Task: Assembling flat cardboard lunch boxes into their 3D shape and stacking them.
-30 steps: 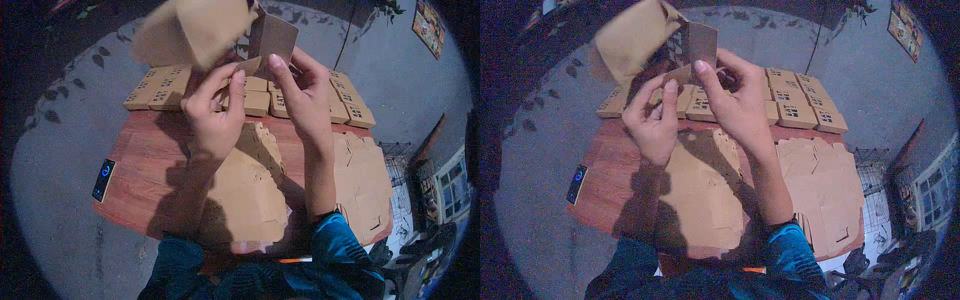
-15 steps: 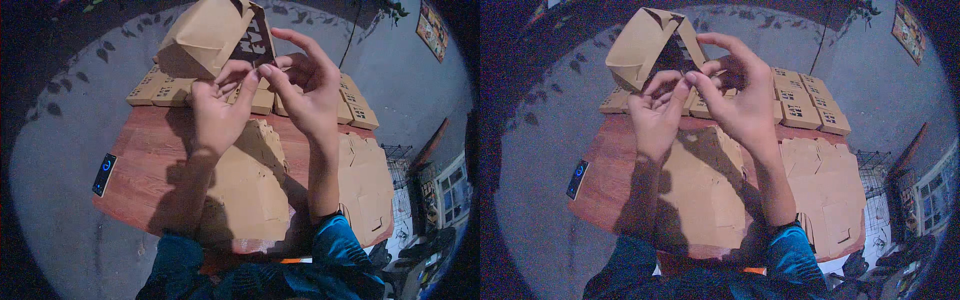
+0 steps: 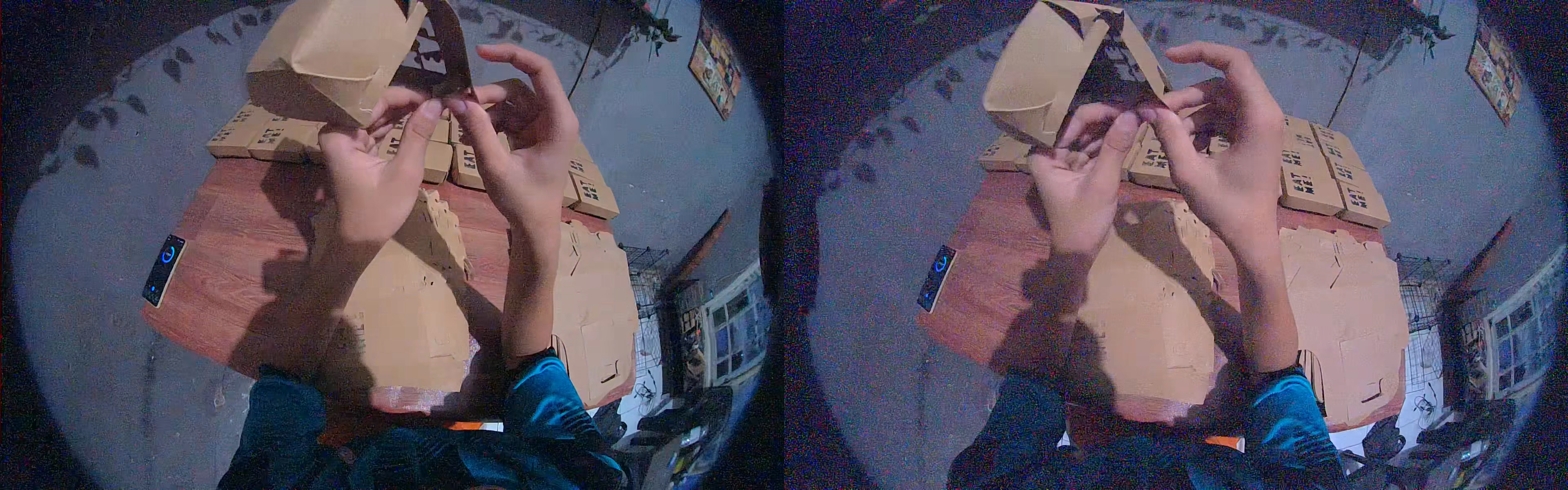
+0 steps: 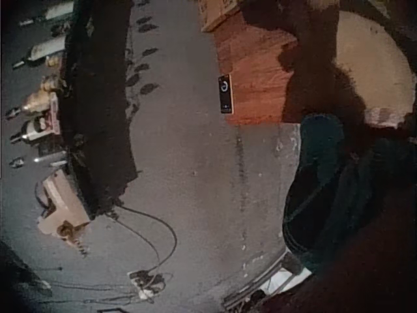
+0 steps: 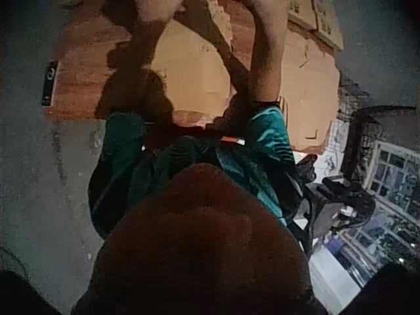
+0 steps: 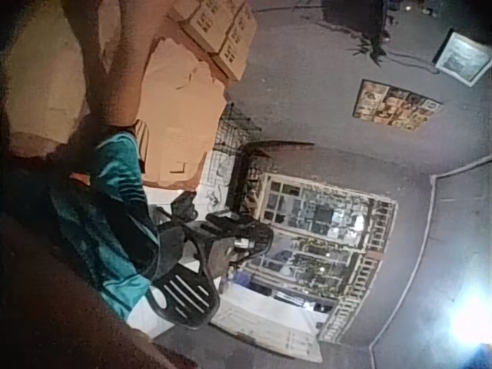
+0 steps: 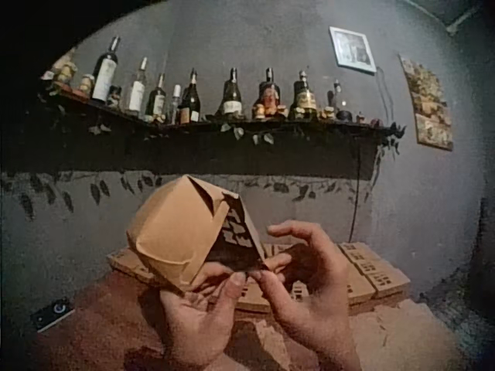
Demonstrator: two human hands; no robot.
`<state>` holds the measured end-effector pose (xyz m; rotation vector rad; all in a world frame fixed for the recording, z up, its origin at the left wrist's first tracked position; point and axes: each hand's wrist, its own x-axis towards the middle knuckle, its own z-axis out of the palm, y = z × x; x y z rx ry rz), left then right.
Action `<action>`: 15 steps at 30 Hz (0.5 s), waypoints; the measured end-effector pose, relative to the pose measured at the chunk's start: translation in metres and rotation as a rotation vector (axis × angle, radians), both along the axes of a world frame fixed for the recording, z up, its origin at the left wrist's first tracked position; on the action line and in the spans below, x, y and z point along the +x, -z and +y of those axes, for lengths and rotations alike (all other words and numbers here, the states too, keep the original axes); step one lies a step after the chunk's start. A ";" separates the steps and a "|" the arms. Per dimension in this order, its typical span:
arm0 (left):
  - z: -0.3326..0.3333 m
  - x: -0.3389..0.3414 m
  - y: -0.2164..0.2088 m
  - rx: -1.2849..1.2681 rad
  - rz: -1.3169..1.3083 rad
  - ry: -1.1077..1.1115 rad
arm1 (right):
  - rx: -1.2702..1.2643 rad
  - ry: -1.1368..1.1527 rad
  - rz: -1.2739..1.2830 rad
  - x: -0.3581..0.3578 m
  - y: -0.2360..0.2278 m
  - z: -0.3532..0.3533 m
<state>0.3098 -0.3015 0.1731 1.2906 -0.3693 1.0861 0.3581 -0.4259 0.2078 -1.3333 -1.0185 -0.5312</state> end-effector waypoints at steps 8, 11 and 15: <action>-0.005 -0.008 -0.002 0.151 -0.015 -0.253 | 0.088 0.039 -0.120 -0.001 0.000 -0.002; -0.002 -0.013 -0.001 0.276 -0.021 -0.294 | 0.091 -0.051 -0.112 0.000 -0.001 -0.003; -0.001 -0.011 0.001 0.222 -0.081 -0.243 | 0.127 -0.075 -0.119 -0.001 -0.001 -0.001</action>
